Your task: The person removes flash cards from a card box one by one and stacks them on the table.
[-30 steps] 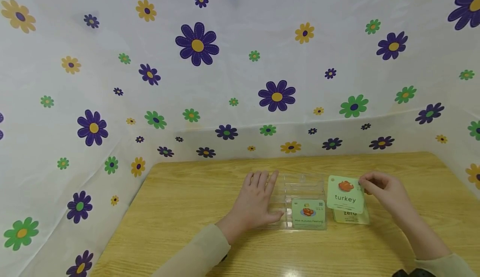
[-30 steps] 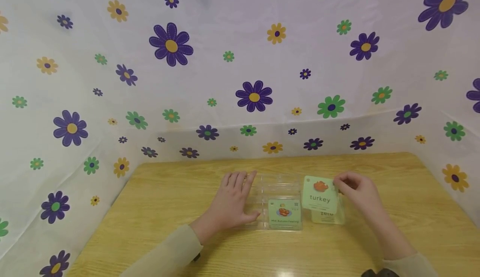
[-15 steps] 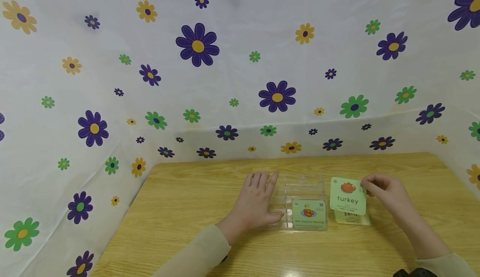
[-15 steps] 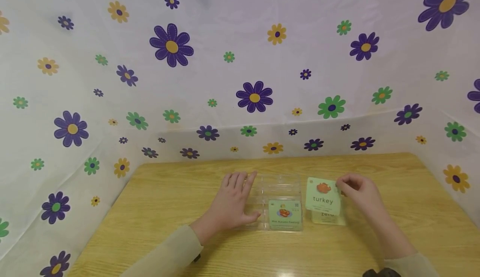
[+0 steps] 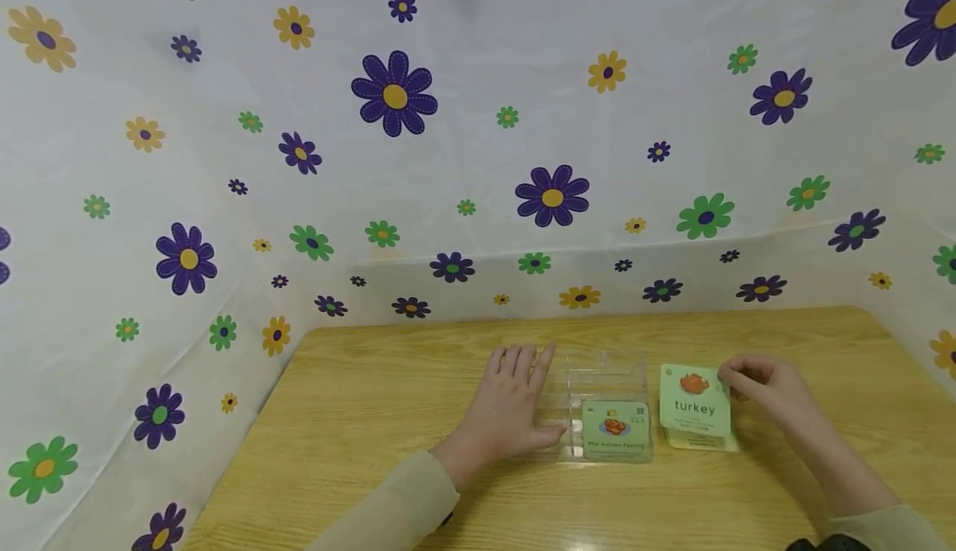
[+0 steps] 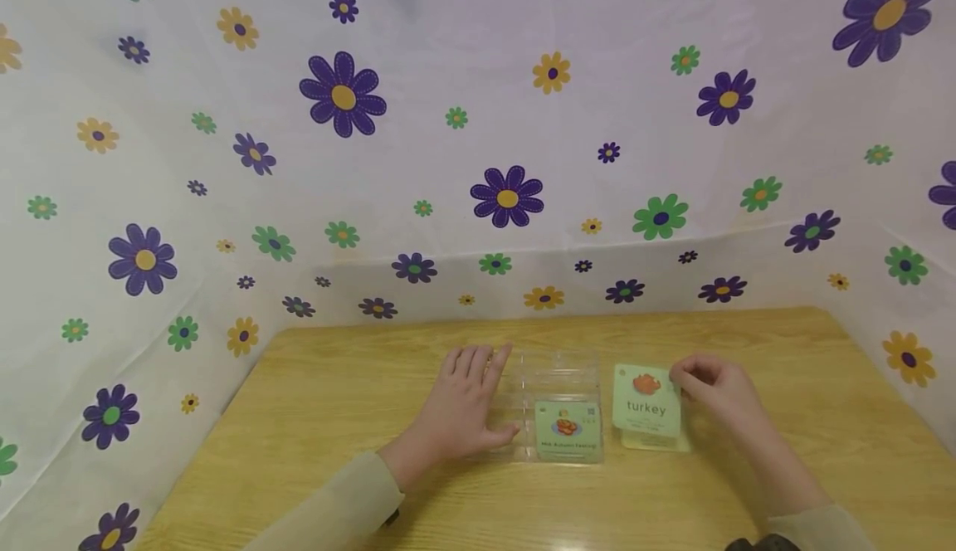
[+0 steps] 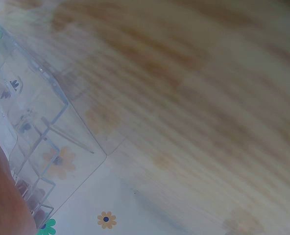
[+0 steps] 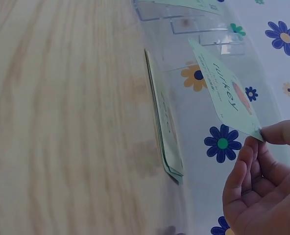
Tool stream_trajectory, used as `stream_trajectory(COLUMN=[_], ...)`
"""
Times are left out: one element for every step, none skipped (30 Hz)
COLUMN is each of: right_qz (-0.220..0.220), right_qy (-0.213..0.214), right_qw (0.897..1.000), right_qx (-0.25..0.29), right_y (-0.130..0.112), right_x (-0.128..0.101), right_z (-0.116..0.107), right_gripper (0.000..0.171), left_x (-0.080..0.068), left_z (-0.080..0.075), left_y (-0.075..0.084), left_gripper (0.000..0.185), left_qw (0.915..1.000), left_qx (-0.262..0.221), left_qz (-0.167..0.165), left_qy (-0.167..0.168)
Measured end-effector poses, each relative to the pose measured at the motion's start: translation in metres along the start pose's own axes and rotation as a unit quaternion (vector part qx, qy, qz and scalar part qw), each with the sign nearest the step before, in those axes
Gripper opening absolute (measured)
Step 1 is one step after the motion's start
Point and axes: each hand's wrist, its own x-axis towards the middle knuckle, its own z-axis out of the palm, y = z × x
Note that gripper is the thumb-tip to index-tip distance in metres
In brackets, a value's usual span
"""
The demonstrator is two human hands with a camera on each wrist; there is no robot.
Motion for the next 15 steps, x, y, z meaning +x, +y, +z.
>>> stream_trajectory(right_qz=[0.002, 0.005, 0.007, 0.008, 0.010, 0.013, 0.015, 0.018, 0.020, 0.023, 0.025, 0.027, 0.028, 0.029, 0.029], right_qy=[-0.001, -0.002, -0.003, -0.003, -0.003, -0.003, -0.003, -0.003, -0.003, -0.004, -0.004, -0.005, -0.007, -0.008, -0.010], right_qw=[1.000, 1.000, 1.000, 1.000, 1.000, 1.000, 1.000, 1.000, 1.000, 1.000, 1.000, 0.999, 0.999, 0.999, 0.999], right_qx=[-0.002, -0.003, -0.002, -0.004, -0.005, -0.006, -0.007, -0.008, -0.011, -0.014, -0.017, -0.020, -0.023, -0.026, -0.028], right_y=[0.0008, 0.0015, 0.0019, 0.0024, 0.0029, 0.0031, 0.0034, 0.0037, 0.0039, 0.0043, 0.0045, 0.0047, 0.0050, 0.0052, 0.0055], right_x=[0.0001, 0.0003, 0.0005, 0.0008, 0.0010, 0.0011, 0.0012, 0.0015, 0.0019, 0.0022, 0.0026, 0.0030, 0.0033, 0.0037, 0.0041], right_z=[0.0003, 0.0005, 0.0007, 0.0008, 0.0010, 0.0011, 0.0014, 0.0015, 0.0016, 0.0017, 0.0019, 0.0020, 0.0021, 0.0021, 0.0022], right_gripper=[0.030, 0.030, 0.030, 0.030, 0.029, 0.029, 0.028, 0.028, 0.029, 0.029, 0.030, 0.032, 0.033, 0.033, 0.034], left_x=[0.0000, 0.0001, 0.0001, 0.0000, -0.0002, -0.0001, -0.0002, -0.0001, -0.0002, -0.0003, -0.0002, -0.0002, -0.0003, -0.0003, -0.0003], left_z=[0.0002, 0.0003, 0.0005, 0.0005, 0.0005, 0.0005, 0.0005, 0.0004, 0.0005, 0.0005, 0.0008, 0.0009, 0.0010, 0.0011, 0.0013], left_y=[0.0000, 0.0001, 0.0002, 0.0003, 0.0003, 0.0004, 0.0004, 0.0005, 0.0005, 0.0005, 0.0005, 0.0004, 0.0004, 0.0004, 0.0004], left_gripper=[0.113, 0.113, 0.113, 0.113, 0.113, 0.113, 0.113, 0.113, 0.113, 0.113, 0.113, 0.113, 0.113, 0.113, 0.113], left_qw=[1.0000, 1.0000, 1.0000, 1.0000, 1.0000, 1.0000, 1.0000, 1.0000, 0.9999, 0.9999, 0.9999, 0.9999, 0.9999, 0.9999, 0.9999], left_qx=[0.001, 0.002, 0.003, 0.004, 0.004, 0.004, 0.004, 0.004, 0.003, 0.002, 0.002, 0.001, 0.000, -0.001, -0.001], left_qz=[0.000, 0.000, 0.000, 0.001, 0.001, 0.001, 0.001, 0.001, 0.001, 0.001, 0.001, 0.001, 0.001, 0.001, 0.001], left_qy=[0.001, 0.002, 0.003, 0.004, 0.006, 0.007, 0.008, 0.009, 0.010, 0.011, 0.010, 0.011, 0.011, 0.011, 0.010])
